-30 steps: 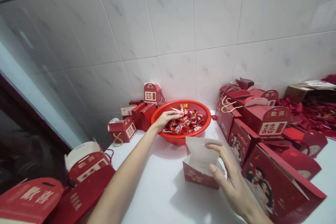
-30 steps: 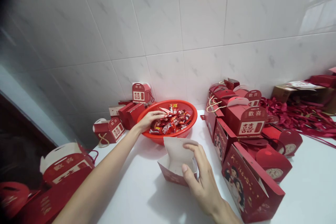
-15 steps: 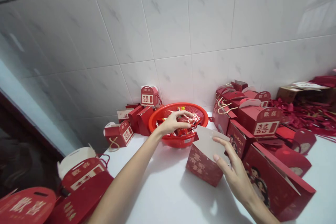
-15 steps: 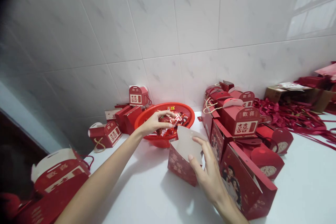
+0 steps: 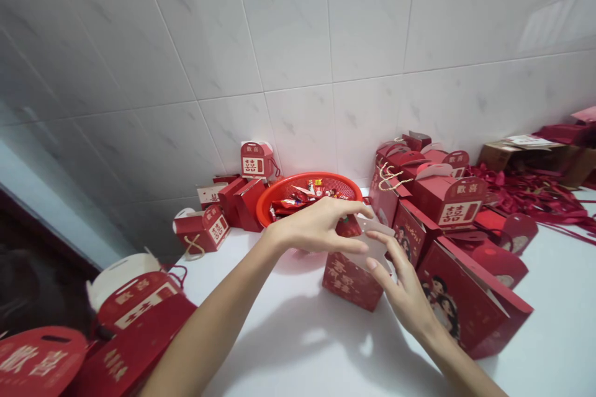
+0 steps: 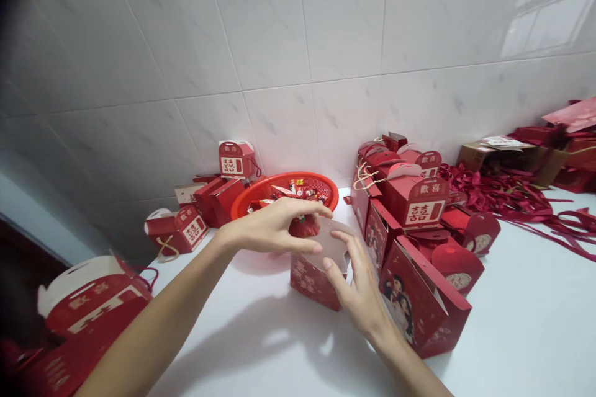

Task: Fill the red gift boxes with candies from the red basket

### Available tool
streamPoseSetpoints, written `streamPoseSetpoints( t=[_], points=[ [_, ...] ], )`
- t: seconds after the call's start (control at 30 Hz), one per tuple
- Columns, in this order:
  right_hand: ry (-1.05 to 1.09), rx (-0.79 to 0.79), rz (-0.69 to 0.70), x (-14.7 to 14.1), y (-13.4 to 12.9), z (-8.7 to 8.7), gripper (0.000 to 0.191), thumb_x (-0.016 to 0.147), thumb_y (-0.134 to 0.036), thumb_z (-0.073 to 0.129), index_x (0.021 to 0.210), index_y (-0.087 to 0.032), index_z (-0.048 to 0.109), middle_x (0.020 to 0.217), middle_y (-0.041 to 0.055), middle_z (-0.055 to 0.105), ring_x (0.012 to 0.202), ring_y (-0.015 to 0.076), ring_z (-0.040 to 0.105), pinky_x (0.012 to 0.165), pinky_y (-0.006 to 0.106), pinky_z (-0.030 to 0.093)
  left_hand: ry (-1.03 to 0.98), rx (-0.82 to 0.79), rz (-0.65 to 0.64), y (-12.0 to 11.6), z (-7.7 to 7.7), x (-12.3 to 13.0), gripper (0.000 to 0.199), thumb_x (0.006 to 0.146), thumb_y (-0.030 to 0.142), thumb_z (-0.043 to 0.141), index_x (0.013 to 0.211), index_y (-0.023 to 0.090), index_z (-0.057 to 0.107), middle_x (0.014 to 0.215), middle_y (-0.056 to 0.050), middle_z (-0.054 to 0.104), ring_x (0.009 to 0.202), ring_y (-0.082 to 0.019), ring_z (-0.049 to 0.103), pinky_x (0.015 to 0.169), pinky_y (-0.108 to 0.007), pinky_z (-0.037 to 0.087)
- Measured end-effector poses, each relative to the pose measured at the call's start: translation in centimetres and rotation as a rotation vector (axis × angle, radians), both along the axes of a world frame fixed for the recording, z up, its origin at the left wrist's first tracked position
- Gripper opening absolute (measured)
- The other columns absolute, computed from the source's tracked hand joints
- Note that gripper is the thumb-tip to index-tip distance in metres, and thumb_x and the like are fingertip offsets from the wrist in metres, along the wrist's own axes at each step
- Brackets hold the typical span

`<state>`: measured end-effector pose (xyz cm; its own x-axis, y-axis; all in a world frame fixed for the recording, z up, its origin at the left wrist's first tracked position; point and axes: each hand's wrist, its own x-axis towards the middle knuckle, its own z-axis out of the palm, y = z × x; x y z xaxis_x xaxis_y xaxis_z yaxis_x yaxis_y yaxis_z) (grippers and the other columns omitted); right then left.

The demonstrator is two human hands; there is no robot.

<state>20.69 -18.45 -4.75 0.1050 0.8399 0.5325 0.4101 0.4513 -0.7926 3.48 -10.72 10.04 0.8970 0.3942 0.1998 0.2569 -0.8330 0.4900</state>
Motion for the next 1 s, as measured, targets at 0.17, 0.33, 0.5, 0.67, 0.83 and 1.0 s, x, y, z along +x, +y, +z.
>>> streamPoseSetpoints(
  t=[0.17,0.33,0.5,0.67,0.83,1.0],
  points=[
    [0.004,0.007,0.020,-0.1,-0.1,-0.1,0.041,0.097,-0.047,0.050,0.132,-0.026,0.052,0.141,0.0090,0.052,0.133,0.0279,0.047,0.107,0.043,0.041,-0.092,-0.212,0.059,-0.6,-0.4,1.0,0.050,0.090,0.018,0.047,0.139,0.025,0.051,0.104,-0.005,0.068,0.074,-0.015,0.064,0.066,-0.026,0.050],
    [0.011,0.038,0.032,-0.2,-0.1,-0.1,0.040,0.097,-0.045,0.052,0.133,-0.027,0.051,0.140,0.0072,0.054,0.132,0.0270,0.049,0.109,0.043,0.041,-0.121,-0.163,0.006,-0.6,-0.8,1.4,0.055,0.089,0.018,0.053,0.143,0.025,0.048,0.106,-0.006,0.071,0.091,-0.020,0.067,0.072,-0.027,0.053],
    [0.036,0.060,0.057,-0.3,0.0,0.0,0.045,0.097,-0.045,0.052,0.139,-0.029,0.048,0.140,0.0064,0.055,0.133,0.0271,0.050,0.108,0.043,0.044,-0.041,-0.243,-0.065,0.0,-1.5,1.3,0.068,0.082,0.011,0.062,0.147,0.026,0.045,0.121,-0.009,0.070,0.100,-0.022,0.069,0.079,-0.030,0.055],
    [0.053,0.038,0.068,-0.3,0.0,0.0,0.044,0.097,-0.043,0.053,0.137,-0.027,0.049,0.141,0.0080,0.053,0.133,0.0264,0.049,0.107,0.042,0.045,-0.099,-0.350,-0.117,0.6,-1.5,1.1,0.054,0.083,0.019,0.069,0.136,0.023,0.057,0.119,-0.010,0.072,0.106,-0.023,0.068,0.090,-0.035,0.054],
    [0.036,0.028,0.040,-0.3,-0.3,0.3,0.038,0.096,-0.046,0.051,0.128,-0.025,0.055,0.133,0.0094,0.059,0.123,0.0265,0.057,0.104,0.042,0.047,-0.292,-0.300,0.198,4.5,-1.6,-1.5,0.033,0.083,0.027,0.067,0.114,0.016,0.069,0.104,-0.009,0.075,0.099,-0.023,0.069,0.088,-0.035,0.054],
    [0.026,0.032,0.045,-0.5,-0.4,0.2,0.035,0.097,-0.044,0.051,0.126,-0.025,0.055,0.129,0.0079,0.060,0.122,0.0243,0.058,0.100,0.036,0.050,-0.255,-0.228,0.562,9.4,-3.6,-6.1,0.024,0.075,0.026,0.067,0.095,0.015,0.074,0.103,-0.009,0.075,0.094,-0.024,0.069,0.086,-0.033,0.052]
  ],
)
